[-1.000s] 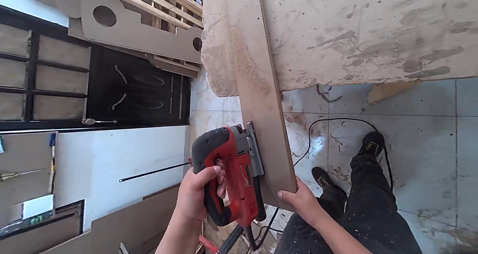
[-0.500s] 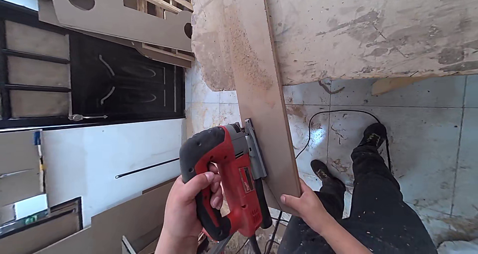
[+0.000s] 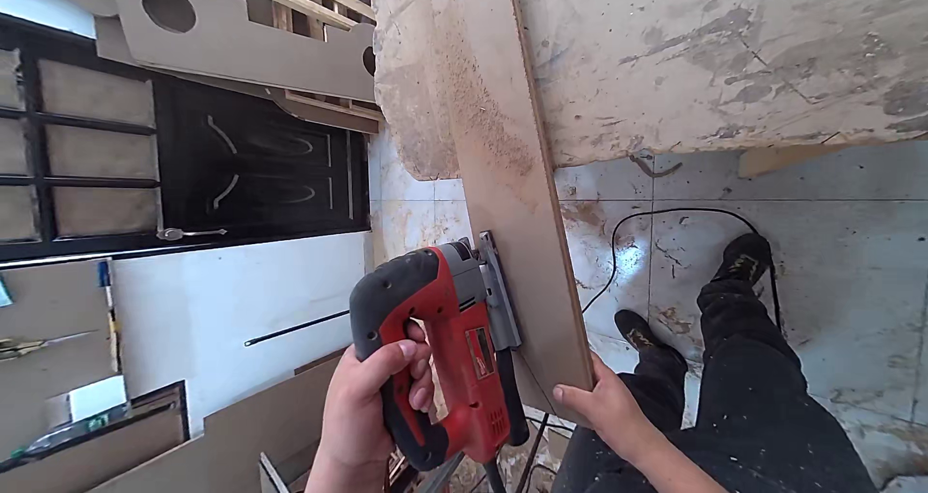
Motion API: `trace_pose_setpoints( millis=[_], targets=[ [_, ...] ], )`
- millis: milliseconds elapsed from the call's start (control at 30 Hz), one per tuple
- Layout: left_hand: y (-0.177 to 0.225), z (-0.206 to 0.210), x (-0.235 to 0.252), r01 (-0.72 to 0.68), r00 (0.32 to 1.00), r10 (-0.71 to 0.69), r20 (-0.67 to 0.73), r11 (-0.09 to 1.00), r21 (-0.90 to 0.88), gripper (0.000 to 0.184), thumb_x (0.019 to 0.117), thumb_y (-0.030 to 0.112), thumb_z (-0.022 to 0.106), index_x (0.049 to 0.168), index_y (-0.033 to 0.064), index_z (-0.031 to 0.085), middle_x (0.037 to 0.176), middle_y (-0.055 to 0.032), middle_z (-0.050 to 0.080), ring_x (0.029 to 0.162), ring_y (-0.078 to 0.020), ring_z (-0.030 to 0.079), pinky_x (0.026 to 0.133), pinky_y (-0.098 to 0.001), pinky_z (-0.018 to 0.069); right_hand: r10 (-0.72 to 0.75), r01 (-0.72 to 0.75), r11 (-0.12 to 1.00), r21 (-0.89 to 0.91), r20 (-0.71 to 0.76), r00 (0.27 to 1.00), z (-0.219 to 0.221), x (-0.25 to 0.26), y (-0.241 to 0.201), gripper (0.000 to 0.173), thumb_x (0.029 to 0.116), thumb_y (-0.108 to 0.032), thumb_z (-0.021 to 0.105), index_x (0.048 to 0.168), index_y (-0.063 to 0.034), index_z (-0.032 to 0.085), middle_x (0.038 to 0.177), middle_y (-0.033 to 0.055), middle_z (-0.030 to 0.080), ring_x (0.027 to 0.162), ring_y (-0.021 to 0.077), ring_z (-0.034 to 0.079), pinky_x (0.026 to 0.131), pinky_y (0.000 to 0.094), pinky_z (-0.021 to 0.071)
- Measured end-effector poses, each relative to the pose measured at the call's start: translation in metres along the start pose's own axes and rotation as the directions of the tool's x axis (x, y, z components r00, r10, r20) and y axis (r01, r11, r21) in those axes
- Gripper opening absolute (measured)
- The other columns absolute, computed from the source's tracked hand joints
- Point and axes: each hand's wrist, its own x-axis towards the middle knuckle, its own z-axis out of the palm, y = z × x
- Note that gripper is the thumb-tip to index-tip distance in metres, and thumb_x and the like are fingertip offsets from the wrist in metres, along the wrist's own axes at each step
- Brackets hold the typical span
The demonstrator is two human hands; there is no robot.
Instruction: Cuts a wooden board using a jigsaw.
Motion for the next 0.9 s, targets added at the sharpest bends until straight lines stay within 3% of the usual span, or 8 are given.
trace_pose_setpoints(
  millis=[900],
  targets=[
    [0.005,-0.010,0.013,-0.019,0.997,0.019,0.076,1.000,0.006,0.028,0.0828,0.020,0.071,0.100,0.0004,0.063,0.062,-0.0093,0.059,0.045,-0.0182,0.060,0.041,-0.0336,0.0544,-0.004,0.004,1.000,-0.009,0.010,1.000,-0.002,0.002,0.002,0.080,0.0745,-0.024,0.089,0.141,-0.0064,0.050,0.115,0.0022,0.075,0.104,0.0137,0.074,0.093,0.0357,0.0636]
  ],
)
